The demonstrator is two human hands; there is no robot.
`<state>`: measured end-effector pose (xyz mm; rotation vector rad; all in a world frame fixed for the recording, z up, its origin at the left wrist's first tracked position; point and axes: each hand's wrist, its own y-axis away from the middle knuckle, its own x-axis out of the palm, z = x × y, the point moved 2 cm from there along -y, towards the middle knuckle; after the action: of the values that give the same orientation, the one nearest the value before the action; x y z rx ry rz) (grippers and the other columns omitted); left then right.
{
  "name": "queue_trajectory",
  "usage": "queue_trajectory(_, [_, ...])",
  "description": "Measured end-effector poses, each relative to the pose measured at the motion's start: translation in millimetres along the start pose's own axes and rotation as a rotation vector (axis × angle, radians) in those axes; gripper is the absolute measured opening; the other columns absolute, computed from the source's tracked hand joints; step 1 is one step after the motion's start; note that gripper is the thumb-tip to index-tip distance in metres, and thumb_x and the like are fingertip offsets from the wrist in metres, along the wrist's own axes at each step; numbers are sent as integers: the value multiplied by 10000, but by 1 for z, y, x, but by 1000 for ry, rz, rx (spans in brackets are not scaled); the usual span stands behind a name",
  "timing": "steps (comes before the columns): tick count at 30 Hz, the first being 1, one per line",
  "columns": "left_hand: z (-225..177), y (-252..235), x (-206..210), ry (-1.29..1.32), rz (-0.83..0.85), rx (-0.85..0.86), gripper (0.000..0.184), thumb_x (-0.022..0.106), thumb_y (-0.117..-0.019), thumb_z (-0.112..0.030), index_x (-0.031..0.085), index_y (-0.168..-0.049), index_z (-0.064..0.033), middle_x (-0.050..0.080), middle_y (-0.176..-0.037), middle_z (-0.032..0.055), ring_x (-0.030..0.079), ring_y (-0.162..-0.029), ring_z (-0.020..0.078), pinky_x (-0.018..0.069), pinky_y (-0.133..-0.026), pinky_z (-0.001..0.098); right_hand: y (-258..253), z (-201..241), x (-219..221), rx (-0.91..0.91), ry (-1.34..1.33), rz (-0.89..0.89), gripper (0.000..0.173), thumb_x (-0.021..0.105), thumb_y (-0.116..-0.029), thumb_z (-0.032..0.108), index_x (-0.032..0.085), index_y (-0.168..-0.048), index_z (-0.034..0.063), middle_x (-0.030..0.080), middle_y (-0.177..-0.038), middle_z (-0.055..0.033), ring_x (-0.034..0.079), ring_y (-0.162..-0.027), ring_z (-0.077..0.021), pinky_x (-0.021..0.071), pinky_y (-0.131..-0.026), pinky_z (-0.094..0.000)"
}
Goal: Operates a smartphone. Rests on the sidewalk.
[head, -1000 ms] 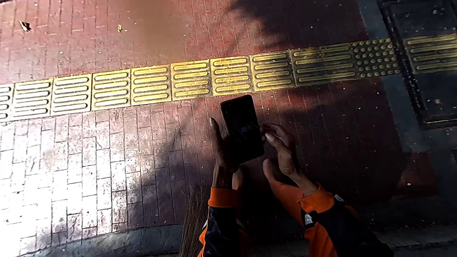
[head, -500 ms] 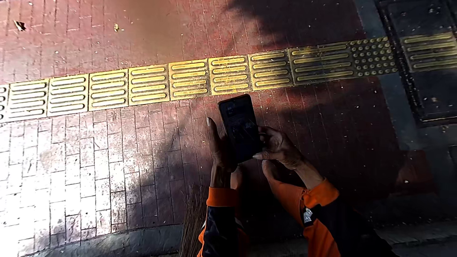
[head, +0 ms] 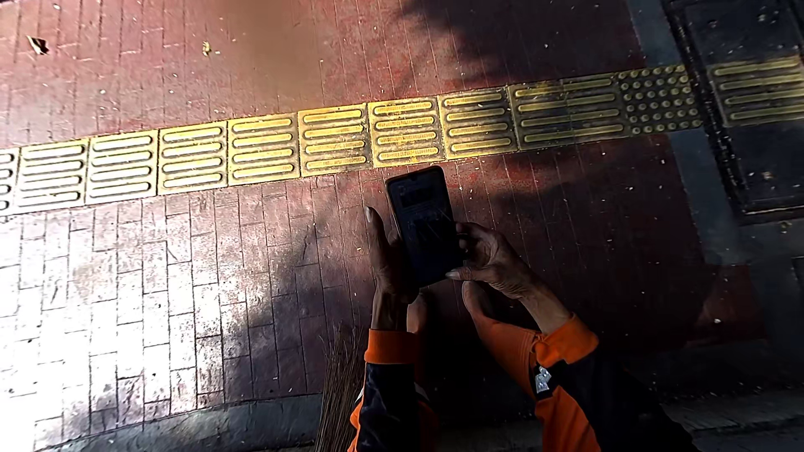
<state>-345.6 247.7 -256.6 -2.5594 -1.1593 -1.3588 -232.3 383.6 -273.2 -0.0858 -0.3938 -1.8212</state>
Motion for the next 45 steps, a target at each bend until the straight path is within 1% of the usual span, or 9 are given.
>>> queue_trajectory(3, [0, 0, 0, -7, 7, 11, 928, 258, -849, -911, 655, -1273, -187, 748, -1076, 84, 733, -984, 210, 620, -817, 432, 0, 1, 0, -53, 27, 5, 691, 850, -730, 33, 543, -1349, 5, 685, -1155, -58, 682, -1029, -123, 578, -933, -273])
queue_trajectory(5, [1, 0, 0, -9, -5, 11, 942, 255, -843, -916, 661, -1260, -176, 750, -1069, 92, 736, -977, 219, 623, -811, 439, 0, 1, 2, -130, 107, -98, 691, 841, -781, 190, 539, -1375, 8, 664, -1175, -41, 663, -1029, -102, 571, -920, -255])
queue_trajectory(8, [1, -1, 0, 10, 6, -6, 961, 248, -834, -926, 663, -1260, -172, 749, -1077, 106, 737, -981, 235, 623, -815, 445, 1, -6, 5, -356, 351, -370, 664, 703, -916, 428, 527, -1382, -10, 666, -1276, -75, 642, -1133, -132, 541, -963, -314])
queue_trajectory(11, [2, -2, -1, 46, 91, -40, 1045, 257, -800, -952, 623, -1312, -117, 717, -1131, 213, 724, -1007, 350, 612, -836, 512, 7, -13, 12, -699, 727, -604, 670, 547, -991, 535, 564, -1344, -34, 643, -1291, -183, 598, -1203, -228, 496, -1019, -394])
queue_trajectory(13, [2, -2, 1, 63, 99, -51, 1055, 264, -790, -958, 632, -1300, -110, 717, -1117, 226, 727, -992, 364, 613, -828, 519, 12, -13, 19, -866, 835, -630, 683, 490, -985, 590, 532, -1383, 37, 626, -1337, -147, 540, -1283, -253, 449, -1073, -404])
queue_trajectory(14, [1, -1, 3, 55, 72, -47, 1020, 257, -803, -947, 655, -1270, -132, 737, -1089, 187, 740, -969, 325, 623, -810, 492, 14, -13, 23, -910, 849, -615, 686, 473, -982, 620, 504, -1416, 89, 618, -1378, -105, 511, -1334, -247, 422, -1105, -400])
queue_trajectory(19, [1, -1, 3, 38, 26, -16, 927, 226, -860, -904, 671, -1244, -187, 755, -1043, 84, 742, -947, 205, 625, -799, 424, 19, -17, 36, -953, 855, -526, 724, 431, -976, 667, 431, -1514, 183, 543, -1481, -67, 482, -1365, -248, 400, -1132, -432])
queue_trajectory(27, [2, -1, 5, 28, 13, -19, 924, 273, -845, -912, 694, -1211, -175, 758, -1022, 101, 747, -933, 217, 626, -796, 434, 17, -19, 37, -949, 851, -516, 749, 389, -984, 683, 426, -1524, 166, 529, -1514, -68, 449, -1401, -262, 381, -1143, -424])
queue_trajectory(45, [5, 0, 7, 47, 67, -81, 964, 235, -830, -929, 707, -1183, -166, 757, -1030, 111, 747, -943, 234, 626, -808, 441, 16, -14, 34, -905, 838, -523, 751, 397, -989, 675, 404, -1543, 167, 485, -1553, -75, 468, -1370, -247, 411, -1101, -399])
